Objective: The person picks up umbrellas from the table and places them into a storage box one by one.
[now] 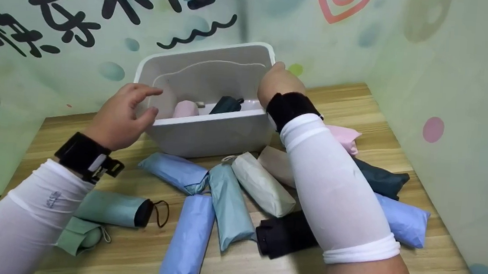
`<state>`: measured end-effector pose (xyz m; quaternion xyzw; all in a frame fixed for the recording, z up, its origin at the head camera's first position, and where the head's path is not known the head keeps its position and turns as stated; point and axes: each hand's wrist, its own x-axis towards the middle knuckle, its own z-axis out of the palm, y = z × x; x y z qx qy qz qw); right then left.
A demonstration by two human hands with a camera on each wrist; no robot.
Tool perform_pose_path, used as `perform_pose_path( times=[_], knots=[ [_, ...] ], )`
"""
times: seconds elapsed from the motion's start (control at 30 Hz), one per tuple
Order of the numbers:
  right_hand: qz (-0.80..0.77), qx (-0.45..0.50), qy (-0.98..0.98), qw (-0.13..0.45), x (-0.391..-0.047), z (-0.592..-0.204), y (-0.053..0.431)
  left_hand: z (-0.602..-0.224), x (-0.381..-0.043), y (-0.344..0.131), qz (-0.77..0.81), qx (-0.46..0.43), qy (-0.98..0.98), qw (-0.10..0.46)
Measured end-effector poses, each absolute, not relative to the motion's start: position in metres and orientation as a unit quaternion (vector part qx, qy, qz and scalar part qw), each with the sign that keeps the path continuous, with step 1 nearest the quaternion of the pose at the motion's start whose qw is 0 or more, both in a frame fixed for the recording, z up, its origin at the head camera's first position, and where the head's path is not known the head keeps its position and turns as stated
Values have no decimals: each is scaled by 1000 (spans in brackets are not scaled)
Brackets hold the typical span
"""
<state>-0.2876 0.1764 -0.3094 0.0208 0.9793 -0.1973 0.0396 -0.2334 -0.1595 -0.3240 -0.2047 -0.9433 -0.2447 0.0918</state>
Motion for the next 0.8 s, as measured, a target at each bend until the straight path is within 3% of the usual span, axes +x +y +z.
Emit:
perform_pose_path(
  times=[0.43, 0.8],
  knots=[
    [-200, 14, 979, 33, -287, -310, 177, -326, -205, -235, -215, -127, -968, 41],
    [-198, 9, 980, 34, -288, -310, 177, -346, -174, -285, -159, -92, -978, -100]
  ],
)
